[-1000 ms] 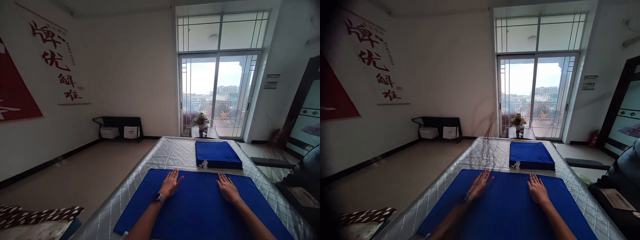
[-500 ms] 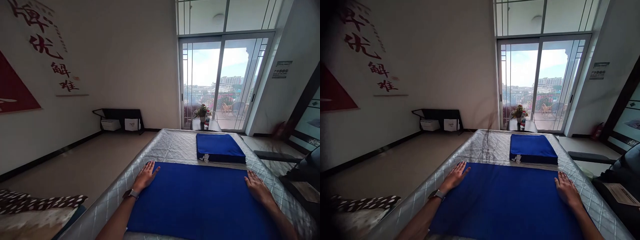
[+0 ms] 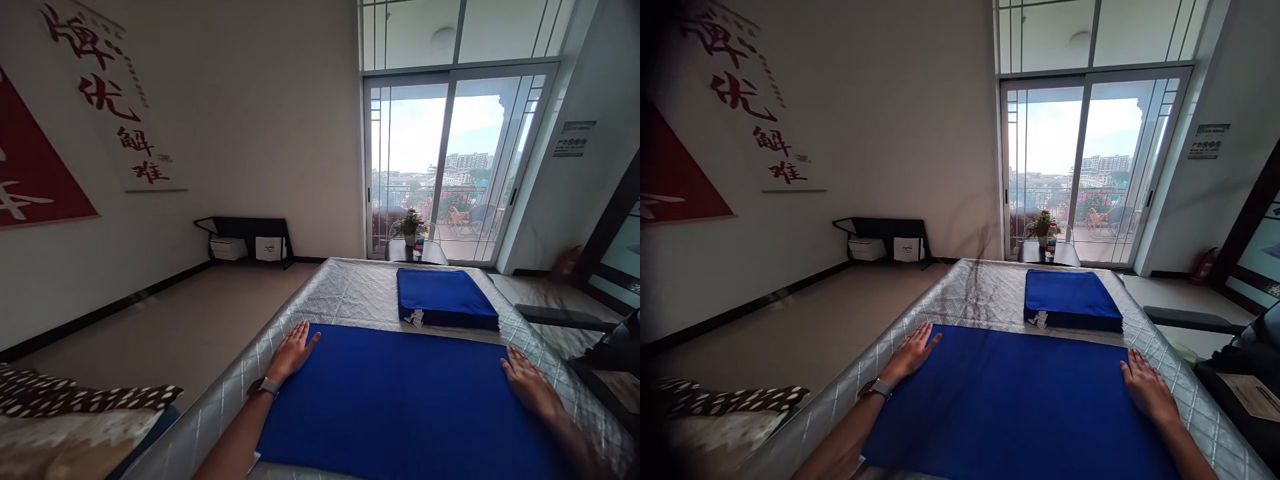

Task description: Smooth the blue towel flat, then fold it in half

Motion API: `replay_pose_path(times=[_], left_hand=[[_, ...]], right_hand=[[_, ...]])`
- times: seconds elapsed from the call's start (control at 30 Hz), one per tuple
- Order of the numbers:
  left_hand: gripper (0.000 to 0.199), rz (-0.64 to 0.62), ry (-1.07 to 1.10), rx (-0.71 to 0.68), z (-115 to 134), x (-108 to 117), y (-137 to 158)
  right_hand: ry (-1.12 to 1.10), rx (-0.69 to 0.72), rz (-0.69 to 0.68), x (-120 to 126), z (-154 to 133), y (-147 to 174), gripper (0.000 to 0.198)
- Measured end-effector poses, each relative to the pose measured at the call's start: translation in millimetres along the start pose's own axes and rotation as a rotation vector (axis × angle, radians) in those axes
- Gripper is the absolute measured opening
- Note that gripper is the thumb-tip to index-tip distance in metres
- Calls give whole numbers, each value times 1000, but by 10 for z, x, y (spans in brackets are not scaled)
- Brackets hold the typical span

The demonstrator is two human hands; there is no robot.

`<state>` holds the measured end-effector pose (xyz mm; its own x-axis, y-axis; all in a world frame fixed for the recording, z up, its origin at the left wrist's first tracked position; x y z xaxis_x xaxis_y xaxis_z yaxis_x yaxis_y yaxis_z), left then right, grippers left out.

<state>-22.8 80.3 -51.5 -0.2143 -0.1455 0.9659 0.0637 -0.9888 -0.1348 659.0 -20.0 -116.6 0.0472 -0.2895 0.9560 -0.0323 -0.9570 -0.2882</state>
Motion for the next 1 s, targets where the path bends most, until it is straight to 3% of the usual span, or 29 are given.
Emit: replay_pose_path(times=[0.17,0.4,0.53,0.67,1.0], left_hand=[[81,-1,4,3,-18,2,-1],[78,51,2,0,-21,-33,-6],[78,53,-2,-7,-32,-54,-17],[77,78,-2,-12,-33,-67,-30],[77,91,-24,20,34,-58,-26]], right_hand=[[-25,29,32,-53,124,42,70],[-3,-36,89,-85,28,-2,73],[-3,-36,53,-83,45,-34,74],[-7,-74,-3,-45,24,-76,75],[-60,-79,49,116,-118,-9,75]])
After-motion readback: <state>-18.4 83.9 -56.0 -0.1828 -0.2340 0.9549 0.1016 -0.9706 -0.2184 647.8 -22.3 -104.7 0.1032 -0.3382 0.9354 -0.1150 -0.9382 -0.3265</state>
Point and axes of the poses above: each hand's wrist, its own y-axis away from the middle knuckle, its own x-axis out of the back of the hand, z = x × y, the point moved 2 cm from there along -y, towards the middle knuckle, and after that the axes turned 8 degrees about x, right-handed, at the moved point
